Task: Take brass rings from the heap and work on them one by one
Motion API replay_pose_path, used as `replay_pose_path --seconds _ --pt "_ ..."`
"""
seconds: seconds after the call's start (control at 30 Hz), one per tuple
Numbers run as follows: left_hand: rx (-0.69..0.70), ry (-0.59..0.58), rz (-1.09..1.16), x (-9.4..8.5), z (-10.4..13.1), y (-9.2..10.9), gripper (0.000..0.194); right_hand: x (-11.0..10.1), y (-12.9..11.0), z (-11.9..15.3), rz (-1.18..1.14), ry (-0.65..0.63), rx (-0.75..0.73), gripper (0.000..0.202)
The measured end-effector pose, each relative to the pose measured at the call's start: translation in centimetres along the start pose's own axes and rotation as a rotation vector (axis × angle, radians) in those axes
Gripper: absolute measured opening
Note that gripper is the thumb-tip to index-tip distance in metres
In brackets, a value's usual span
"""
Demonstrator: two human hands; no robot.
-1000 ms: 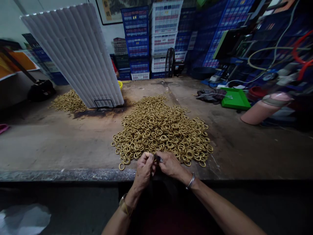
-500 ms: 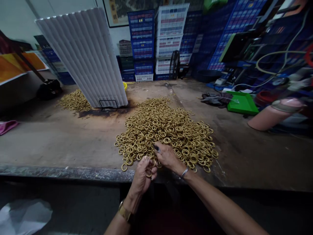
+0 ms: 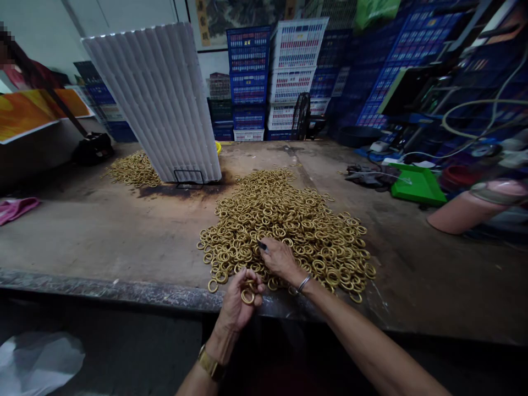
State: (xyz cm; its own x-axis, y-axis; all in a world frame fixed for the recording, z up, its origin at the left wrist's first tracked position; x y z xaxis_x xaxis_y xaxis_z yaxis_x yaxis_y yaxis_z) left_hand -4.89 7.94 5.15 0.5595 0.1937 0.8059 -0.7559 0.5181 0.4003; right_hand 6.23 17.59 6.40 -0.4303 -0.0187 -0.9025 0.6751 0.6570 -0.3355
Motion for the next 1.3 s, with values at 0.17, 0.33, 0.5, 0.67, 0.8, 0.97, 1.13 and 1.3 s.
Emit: replay_pose_path --seconds 0.17,0.33,0.5,0.67,0.8,0.97,1.13,1.3 --pt "0.125 0.102 -0.191 0.6 -0.7 -0.3 0.024 -0.9 1.1 0.8 -0.373 0.105 0.162 0.012" --pt "0.327 0.26 -0.542 1.1 -1.3 -0.6 0.029 -2.3 0.7 2.4 -0.773 0.055 0.301 0.008" --pt "0.485 0.25 -0.846 1.1 -1.8 -0.8 0.025 -3.1 0.2 4.1 -0.967 -0.031 0.404 0.006" --pt "0.537 0.226 -0.923 1.3 -1.5 -0.8 0.016 -2.4 -0.4 4.9 -1.147 -0.094 0.474 0.007" --pt "0.542 0.221 -0.92 1.8 -0.8 -0.6 0.008 -1.9 -0.5 5.3 -1.155 -0.06 0.511 0.012" --pt "0.524 0.243 -0.783 2.4 -0.5 -0.8 0.003 -2.4 -0.4 5.6 -1.002 -0.028 0.419 0.026" --pt "0.371 0.25 -0.735 2.4 -0.8 -1.1 0.012 -2.8 -0.7 5.3 -0.799 0.023 0.315 0.025" --pt "0.137 0.173 -0.717 1.8 -0.8 -1.1 0.026 -2.9 -1.0 5.0 -0.729 0.046 0.278 0.023"
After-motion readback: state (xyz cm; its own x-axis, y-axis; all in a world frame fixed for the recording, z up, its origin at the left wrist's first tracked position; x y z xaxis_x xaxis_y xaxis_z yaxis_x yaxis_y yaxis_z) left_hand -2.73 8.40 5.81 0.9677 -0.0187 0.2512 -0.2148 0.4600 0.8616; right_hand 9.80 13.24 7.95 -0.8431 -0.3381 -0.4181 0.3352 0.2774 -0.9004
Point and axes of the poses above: each hand's wrist, its own z-axis away from the middle knuckle, its own x-axis out of the palm, y = z × x, the point moved 1 cm from there along -z, towards the middle knuckle, and after that the axes turned 13 degrees about -x, right-handed, at the moved point
